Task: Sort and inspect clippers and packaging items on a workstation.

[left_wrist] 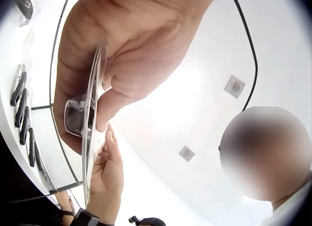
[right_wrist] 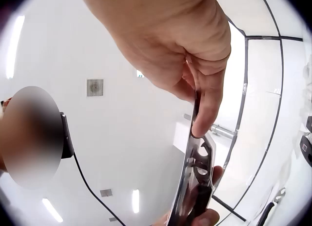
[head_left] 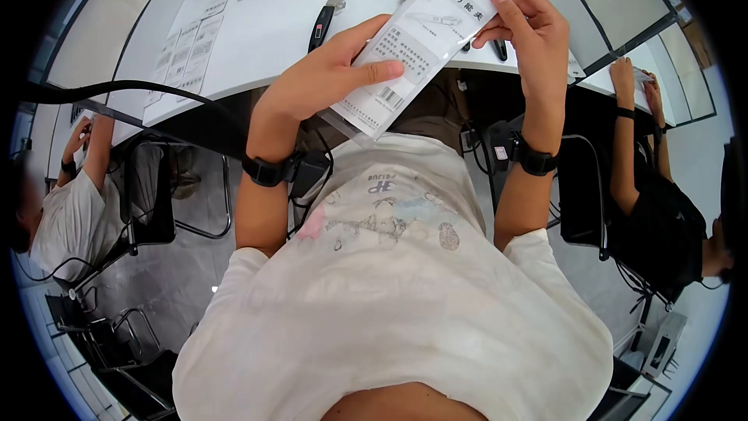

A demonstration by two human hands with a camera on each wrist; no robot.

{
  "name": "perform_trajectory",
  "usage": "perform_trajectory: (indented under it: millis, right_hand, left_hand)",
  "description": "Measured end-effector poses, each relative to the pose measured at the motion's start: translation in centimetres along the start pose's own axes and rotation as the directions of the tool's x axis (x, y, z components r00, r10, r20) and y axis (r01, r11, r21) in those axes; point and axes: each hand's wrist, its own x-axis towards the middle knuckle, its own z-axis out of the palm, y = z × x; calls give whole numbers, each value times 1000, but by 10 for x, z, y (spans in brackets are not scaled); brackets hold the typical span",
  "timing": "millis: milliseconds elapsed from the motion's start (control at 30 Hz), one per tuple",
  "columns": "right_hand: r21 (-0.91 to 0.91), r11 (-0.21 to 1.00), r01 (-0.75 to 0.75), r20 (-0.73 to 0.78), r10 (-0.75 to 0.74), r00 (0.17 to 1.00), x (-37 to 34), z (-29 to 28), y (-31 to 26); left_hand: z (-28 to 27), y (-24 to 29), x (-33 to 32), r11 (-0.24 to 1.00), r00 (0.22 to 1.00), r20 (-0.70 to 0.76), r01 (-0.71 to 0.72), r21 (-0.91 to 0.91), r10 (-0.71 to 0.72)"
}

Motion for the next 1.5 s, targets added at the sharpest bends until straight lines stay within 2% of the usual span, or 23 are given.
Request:
perform_trajectory:
  millis: [67, 267, 533, 600, 633, 733, 767, 833, 900, 933, 1033, 1067, 1100, 1167, 1200, 1233, 1300, 1333, 1400, 1467, 1500]
  right_hand:
    - [42, 999, -10, -14, 11, 1000, 0, 2, -1]
    - [51, 999, -17, 31, 16, 999, -1, 0, 1]
    - [54, 997, -56, 93, 51, 994, -1, -1, -1]
    - [-13, 994, -112, 136, 113, 984, -2, 2, -8]
    - [-14, 993, -113, 136, 114, 984, -2, 0, -4]
    - [3, 960, -280, 258, 270, 928, -1, -9, 2]
    - [4, 960, -280, 258, 270, 928, -1, -10, 3]
    - [-78, 958, -277, 386, 285, 878, -3, -12, 5]
    - [-83, 963, -258, 386, 270, 882, -3, -12, 6]
    - [-84, 963, -257, 387, 270, 882, -3, -13, 7]
    - [-72, 962, -262, 371, 270, 888, -2, -13, 8]
    - [-60, 961, -269, 359, 272, 893, -2, -13, 9]
    - [-31, 964, -265, 344, 259, 903, -2, -13, 9]
    - [8, 965, -262, 261, 251, 932, 0, -16, 12]
    - [8, 969, -249, 226, 240, 944, 1, -20, 13]
    - [9, 969, -249, 225, 240, 944, 3, -24, 16]
    - [3, 960, -280, 103, 279, 955, 3, -34, 18]
    - [30, 960, -279, 97, 275, 956, 2, -32, 13]
    - [35, 965, -259, 55, 257, 965, 5, -38, 17]
    - [45, 977, -209, -29, 210, 977, 3, -37, 18]
    - [44, 978, -205, -25, 206, 978, 4, -37, 18]
  left_hand:
    - [-1, -1, 1, 1000, 1000, 3, 18, -22, -18]
    - [-6, -2, -2, 996, 994, 61, -91, -3, 91]
    - [-4, -7, 1, 993, 989, 92, -108, -44, 112]
    - [-3, -4, 2, 997, 999, 28, -27, 66, 25]
    - [-2, -5, 2, 998, 999, 28, -26, 65, 24]
    - [1, -5, 3, 993, 999, 32, -41, 115, 37]
    - [3, -4, 3, 992, 999, 32, -38, 124, 34]
    - [5, -3, 5, 990, 999, 34, -36, 134, 32]
    - [6, -3, 6, 967, 999, -7, 39, 251, -38]
    - [7, -3, 6, 972, 999, -17, 32, 231, -29]
    - [5, -5, 8, 945, 996, -42, 87, 316, -78]
    - [5, -3, 7, 943, 996, -88, 60, 327, -33]
    - [1, -4, 8, 950, 994, -106, 70, 305, -39]
    - [-10, 3, 0, 984, 981, -175, 114, 140, -89]
    - [-19, -2, -4, 984, 975, -222, 43, 175, -3]
    - [-23, 0, -4, 966, 981, -193, 25, 257, 25]
    - [-42, 3, -15, 997, 985, -172, 16, 71, -3]
    - [-40, 0, -17, 997, 985, -172, 16, 71, -4]
    - [-36, -1, -14, 993, 964, -263, -57, -99, 29]
    - [-31, 0, -10, 995, 957, -290, -43, -92, 15]
    - [-30, 1, -9, 996, 950, -313, -27, -89, -3]
